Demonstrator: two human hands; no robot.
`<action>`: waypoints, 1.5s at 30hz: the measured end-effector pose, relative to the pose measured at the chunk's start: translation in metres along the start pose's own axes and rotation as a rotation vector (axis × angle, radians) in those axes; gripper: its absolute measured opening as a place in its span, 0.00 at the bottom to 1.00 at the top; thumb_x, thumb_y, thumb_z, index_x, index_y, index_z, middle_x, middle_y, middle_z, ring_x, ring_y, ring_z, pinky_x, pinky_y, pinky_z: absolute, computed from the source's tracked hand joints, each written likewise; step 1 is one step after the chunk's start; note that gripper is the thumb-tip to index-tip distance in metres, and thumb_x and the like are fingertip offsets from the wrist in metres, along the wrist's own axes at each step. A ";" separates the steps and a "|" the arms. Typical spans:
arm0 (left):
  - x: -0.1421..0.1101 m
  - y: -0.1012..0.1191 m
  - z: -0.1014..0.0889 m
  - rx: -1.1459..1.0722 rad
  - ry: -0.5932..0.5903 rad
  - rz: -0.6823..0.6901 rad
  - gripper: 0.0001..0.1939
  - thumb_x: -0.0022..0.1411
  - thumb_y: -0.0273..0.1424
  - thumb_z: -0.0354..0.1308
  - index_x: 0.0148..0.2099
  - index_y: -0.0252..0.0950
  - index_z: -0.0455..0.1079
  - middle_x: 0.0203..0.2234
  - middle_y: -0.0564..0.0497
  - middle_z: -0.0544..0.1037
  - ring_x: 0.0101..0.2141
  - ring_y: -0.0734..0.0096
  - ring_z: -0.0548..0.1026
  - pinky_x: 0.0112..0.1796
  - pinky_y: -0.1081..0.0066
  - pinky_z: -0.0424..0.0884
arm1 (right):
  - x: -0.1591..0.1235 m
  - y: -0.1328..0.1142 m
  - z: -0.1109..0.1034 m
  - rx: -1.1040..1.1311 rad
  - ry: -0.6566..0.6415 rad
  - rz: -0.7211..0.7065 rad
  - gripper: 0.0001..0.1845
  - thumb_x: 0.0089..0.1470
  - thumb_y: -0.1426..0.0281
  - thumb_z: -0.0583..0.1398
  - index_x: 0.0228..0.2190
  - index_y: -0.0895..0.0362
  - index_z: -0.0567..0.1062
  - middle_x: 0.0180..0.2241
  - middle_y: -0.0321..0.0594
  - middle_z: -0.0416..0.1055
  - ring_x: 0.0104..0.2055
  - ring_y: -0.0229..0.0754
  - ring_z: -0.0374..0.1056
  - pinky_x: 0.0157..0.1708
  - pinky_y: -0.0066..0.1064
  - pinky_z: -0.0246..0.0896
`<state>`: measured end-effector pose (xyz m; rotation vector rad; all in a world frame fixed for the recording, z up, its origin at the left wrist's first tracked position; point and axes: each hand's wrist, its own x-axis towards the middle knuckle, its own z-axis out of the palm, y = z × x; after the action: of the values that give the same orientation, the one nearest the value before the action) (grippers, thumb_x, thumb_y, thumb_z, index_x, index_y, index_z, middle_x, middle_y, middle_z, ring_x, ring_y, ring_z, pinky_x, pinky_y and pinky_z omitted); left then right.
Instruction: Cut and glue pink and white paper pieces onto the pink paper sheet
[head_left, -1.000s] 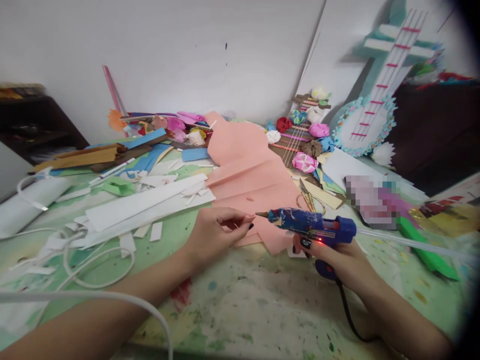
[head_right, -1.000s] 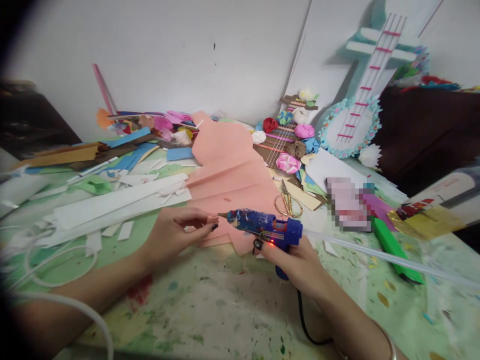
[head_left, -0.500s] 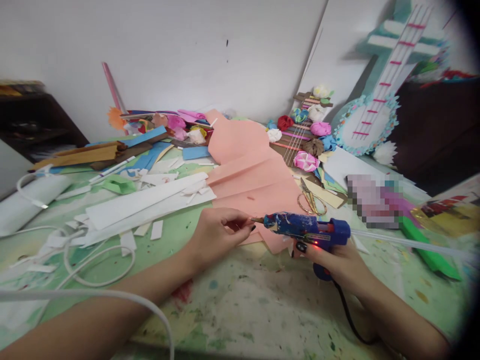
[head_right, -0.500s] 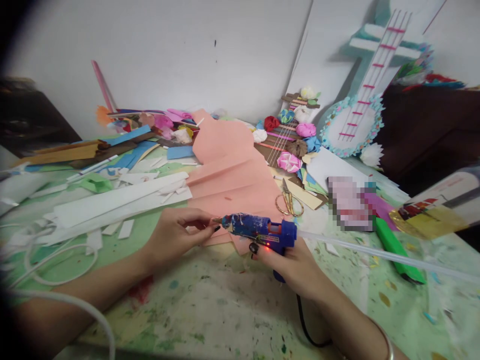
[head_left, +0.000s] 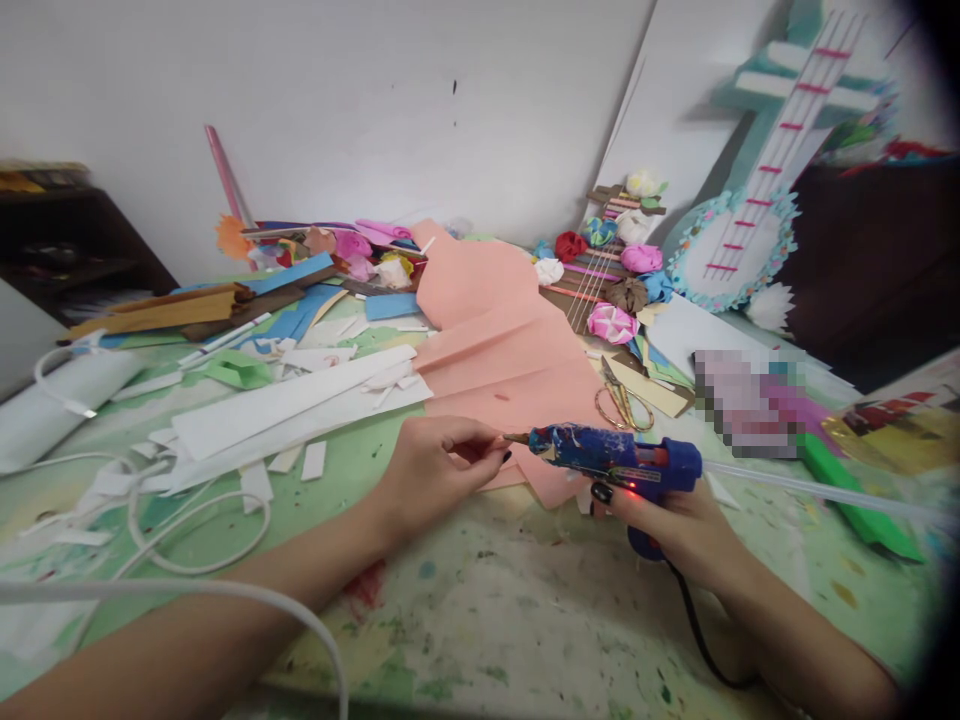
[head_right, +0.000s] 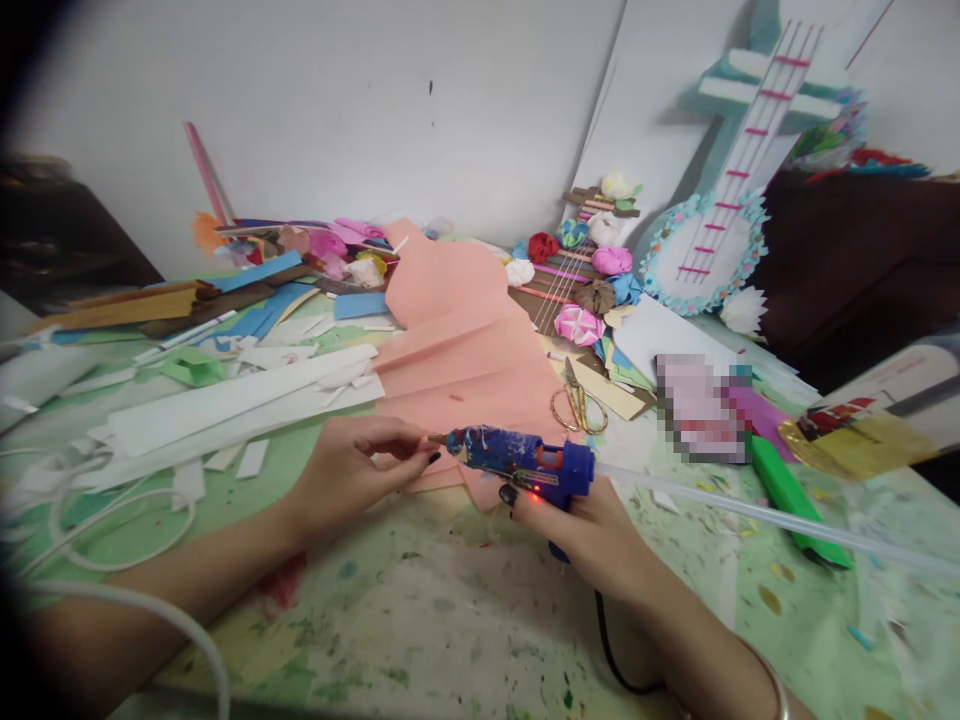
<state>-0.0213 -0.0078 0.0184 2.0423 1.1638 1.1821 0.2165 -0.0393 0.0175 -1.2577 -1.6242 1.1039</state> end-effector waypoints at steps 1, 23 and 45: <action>0.000 0.000 0.000 -0.002 0.002 0.001 0.06 0.55 0.27 0.60 0.31 0.32 0.78 0.24 0.49 0.81 0.24 0.74 0.75 0.25 0.78 0.70 | 0.000 0.000 0.000 -0.004 0.000 0.006 0.12 0.47 0.61 0.64 0.29 0.57 0.78 0.25 0.39 0.73 0.27 0.40 0.68 0.28 0.28 0.66; -0.001 -0.003 -0.001 -0.024 0.019 -0.026 0.06 0.56 0.29 0.60 0.33 0.33 0.78 0.26 0.48 0.82 0.25 0.73 0.76 0.26 0.77 0.71 | -0.003 0.001 -0.002 -0.073 0.011 -0.004 0.10 0.49 0.64 0.62 0.34 0.55 0.79 0.29 0.38 0.75 0.27 0.39 0.68 0.25 0.27 0.64; 0.000 0.000 0.001 -0.089 0.011 -0.097 0.09 0.57 0.32 0.60 0.30 0.32 0.77 0.22 0.49 0.79 0.23 0.75 0.73 0.23 0.79 0.69 | -0.004 0.006 -0.006 0.041 0.065 -0.013 0.14 0.47 0.58 0.64 0.33 0.55 0.79 0.31 0.42 0.77 0.34 0.46 0.72 0.33 0.33 0.69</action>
<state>-0.0207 -0.0073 0.0180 1.8943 1.1800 1.1788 0.2247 -0.0412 0.0133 -1.2425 -1.5520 1.0728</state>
